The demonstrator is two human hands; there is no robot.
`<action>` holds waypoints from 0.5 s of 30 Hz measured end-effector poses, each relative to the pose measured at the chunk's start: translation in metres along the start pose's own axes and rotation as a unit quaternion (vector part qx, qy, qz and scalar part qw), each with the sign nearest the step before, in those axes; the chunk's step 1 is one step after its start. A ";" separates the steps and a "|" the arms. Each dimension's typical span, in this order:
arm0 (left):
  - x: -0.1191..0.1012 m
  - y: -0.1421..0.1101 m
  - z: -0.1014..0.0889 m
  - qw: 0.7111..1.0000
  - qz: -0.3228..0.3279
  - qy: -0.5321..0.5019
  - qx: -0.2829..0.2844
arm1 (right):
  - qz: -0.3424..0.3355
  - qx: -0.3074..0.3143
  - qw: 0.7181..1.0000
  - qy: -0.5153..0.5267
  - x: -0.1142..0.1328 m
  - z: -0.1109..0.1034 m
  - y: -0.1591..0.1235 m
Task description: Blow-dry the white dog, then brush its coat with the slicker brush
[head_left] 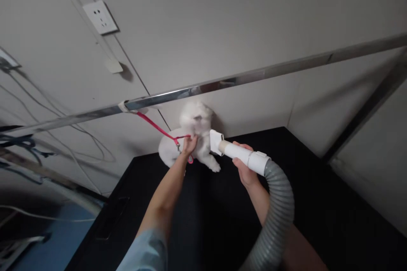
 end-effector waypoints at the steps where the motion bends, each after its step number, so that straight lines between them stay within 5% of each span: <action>1: 0.001 -0.008 -0.004 1.000 -0.002 -0.003 -0.001 | 0.006 0.007 1.000 0.008 -0.005 0.003 0.007; 8: 0.006 -0.073 -0.025 0.999 -0.038 0.008 0.001 | 0.068 0.012 0.996 0.056 -0.042 0.014 0.047; 15: 0.011 -0.115 -0.052 0.998 -0.047 0.043 -0.027 | 0.116 0.190 0.974 0.031 -0.035 0.057 0.020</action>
Point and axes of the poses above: each hand's wrist, its own y-axis towards the middle knuckle, its own z-axis out of the palm, x = y × z, the point moved 9 cm from there along y, towards the middle knuckle, and after that the axes turned 15 degrees about z, right-handed, at the moved point
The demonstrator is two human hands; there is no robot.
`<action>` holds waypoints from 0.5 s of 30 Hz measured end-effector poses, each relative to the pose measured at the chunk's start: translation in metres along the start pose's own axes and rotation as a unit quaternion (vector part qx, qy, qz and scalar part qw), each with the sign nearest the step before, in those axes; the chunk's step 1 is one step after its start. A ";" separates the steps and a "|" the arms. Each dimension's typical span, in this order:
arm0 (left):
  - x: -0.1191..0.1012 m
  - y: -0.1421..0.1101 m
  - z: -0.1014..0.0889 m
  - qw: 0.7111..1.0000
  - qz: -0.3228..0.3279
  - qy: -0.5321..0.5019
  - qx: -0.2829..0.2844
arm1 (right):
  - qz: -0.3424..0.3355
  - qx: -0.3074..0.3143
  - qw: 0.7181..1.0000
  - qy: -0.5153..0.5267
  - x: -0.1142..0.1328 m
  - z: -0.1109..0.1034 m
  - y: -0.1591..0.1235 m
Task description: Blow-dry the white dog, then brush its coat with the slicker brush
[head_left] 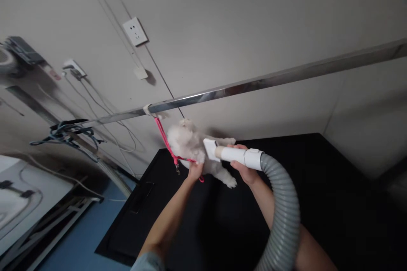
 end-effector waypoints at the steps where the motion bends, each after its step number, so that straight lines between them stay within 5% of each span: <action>1: 0.003 -0.004 -0.001 1.000 -0.008 0.001 -0.006 | 0.003 0.013 1.000 -0.006 0.003 0.007 -0.001; 7: 0.016 -0.014 0.003 0.999 -0.024 -0.007 -0.023 | 0.015 0.024 0.999 -0.015 0.010 0.035 0.017; 15: 0.020 -0.033 -0.001 0.989 0.049 -0.107 -0.091 | 0.069 0.069 0.995 -0.012 0.015 0.084 0.045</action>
Point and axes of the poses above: each hand's wrist, its own y-axis towards the middle knuckle, its own z-axis out of the palm, x = y × z, the point moved 9 cm from there along y, towards the middle knuckle, and after that the axes turned 15 degrees about z, right-handed, at the moved point
